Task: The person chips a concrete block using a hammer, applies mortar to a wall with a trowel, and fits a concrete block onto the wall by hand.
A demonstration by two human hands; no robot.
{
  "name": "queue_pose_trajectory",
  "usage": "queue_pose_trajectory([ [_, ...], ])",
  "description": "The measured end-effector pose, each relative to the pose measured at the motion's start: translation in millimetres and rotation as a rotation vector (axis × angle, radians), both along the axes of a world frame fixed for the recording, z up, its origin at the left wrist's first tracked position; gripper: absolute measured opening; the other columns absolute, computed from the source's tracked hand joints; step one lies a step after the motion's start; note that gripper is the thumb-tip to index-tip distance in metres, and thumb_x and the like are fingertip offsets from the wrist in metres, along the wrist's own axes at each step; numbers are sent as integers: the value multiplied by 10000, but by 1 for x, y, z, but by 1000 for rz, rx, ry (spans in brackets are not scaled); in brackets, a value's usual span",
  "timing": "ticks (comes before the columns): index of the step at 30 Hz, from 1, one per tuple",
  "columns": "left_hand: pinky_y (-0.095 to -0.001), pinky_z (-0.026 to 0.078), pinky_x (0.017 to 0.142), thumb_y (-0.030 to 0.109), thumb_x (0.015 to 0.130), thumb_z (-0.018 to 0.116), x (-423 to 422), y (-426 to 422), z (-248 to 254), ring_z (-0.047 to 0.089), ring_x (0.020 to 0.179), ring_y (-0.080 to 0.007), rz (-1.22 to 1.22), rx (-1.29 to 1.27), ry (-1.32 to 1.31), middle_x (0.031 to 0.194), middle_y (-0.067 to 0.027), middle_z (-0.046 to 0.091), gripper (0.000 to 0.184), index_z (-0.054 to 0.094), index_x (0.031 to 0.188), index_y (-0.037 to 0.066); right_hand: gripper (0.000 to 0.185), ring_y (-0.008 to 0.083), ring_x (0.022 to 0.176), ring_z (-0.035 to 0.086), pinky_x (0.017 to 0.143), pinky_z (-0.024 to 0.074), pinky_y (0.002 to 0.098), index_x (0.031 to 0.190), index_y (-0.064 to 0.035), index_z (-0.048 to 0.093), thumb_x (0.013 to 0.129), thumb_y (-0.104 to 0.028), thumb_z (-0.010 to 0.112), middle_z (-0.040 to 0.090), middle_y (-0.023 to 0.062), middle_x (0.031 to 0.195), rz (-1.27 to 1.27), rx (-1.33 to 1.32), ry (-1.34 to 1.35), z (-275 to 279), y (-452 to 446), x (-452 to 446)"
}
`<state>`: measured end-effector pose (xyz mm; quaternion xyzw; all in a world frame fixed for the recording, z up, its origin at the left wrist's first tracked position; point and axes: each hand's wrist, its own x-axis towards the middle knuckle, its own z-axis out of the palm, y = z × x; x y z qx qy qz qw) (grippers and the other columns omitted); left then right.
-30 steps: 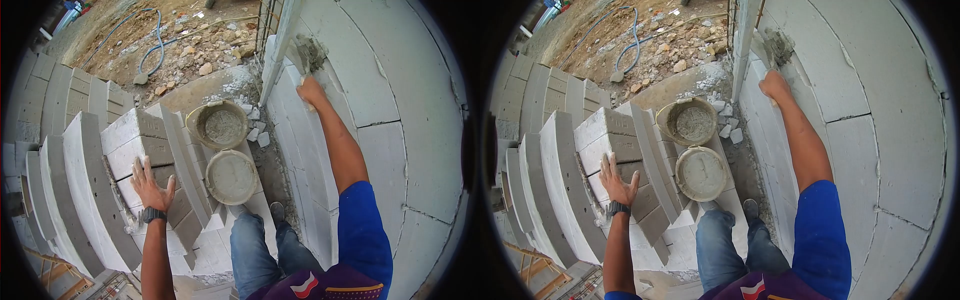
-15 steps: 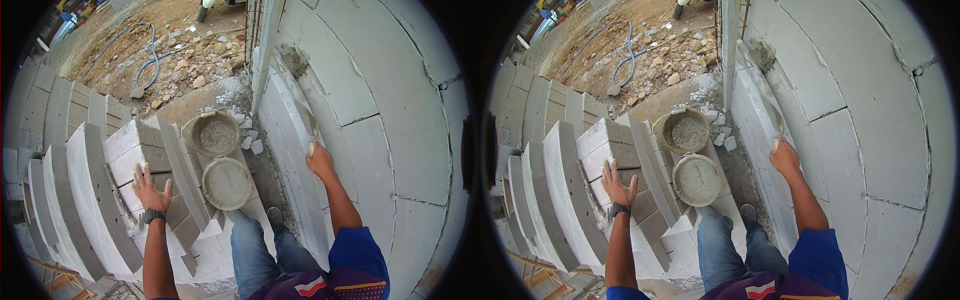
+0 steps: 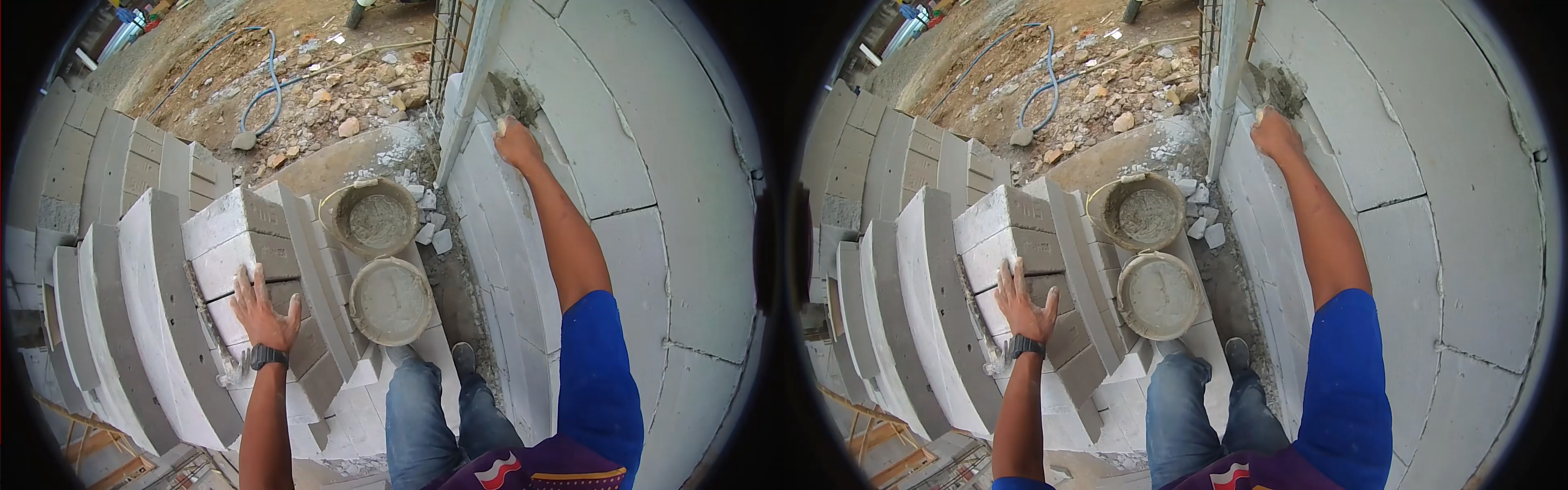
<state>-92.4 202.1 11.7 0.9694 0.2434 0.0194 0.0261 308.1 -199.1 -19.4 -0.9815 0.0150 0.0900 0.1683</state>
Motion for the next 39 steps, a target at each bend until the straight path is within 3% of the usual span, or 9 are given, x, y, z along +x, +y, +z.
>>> queue_pose_trajectory([
  [5, -632, 162, 1232, 316, 777, 809, 1, 1, 2, 207, 1554, -414, 0, -28, 3, 1690, -193, 222, 978, 320, 1609, 157, 410, 401, 1263, 624, 1049, 499, 494, 1293, -44, 662, 910, -186, 626, 658, 221, 1344, -81, -129, 77, 13, 22, 25],
  [11, -632, 129, 1244, 333, 761, 785, 3, 1, 2, 190, 1555, -421, 4, -35, 23, 1690, -200, 206, 994, 305, 1612, 151, 374, 397, 1256, 634, 1038, 511, 495, 1241, -39, 710, 890, -135, 621, 683, 210, 1312, -48, -184, 75, 2, 22, 54],
  [14, -639, 141, 1234, 328, 756, 806, 3, -1, 5, 192, 1555, -431, 8, -35, 42, 1690, -208, 208, 1006, 310, 1613, 151, 369, 392, 1261, 633, 1043, 510, 492, 1236, -47, 717, 891, -144, 630, 680, 200, 1324, -147, -113, 84, 6, 30, 68],
  [39, -628, 118, 1244, 357, 733, 795, 3, 1, 2, 177, 1554, -457, 0, -31, 74, 1703, -211, 167, 1062, 271, 1635, 157, 349, 393, 1244, 644, 1035, 519, 476, 1204, -38, 734, 886, -149, 638, 689, 206, 1303, -183, -42, 24, 11, 33, 54],
])
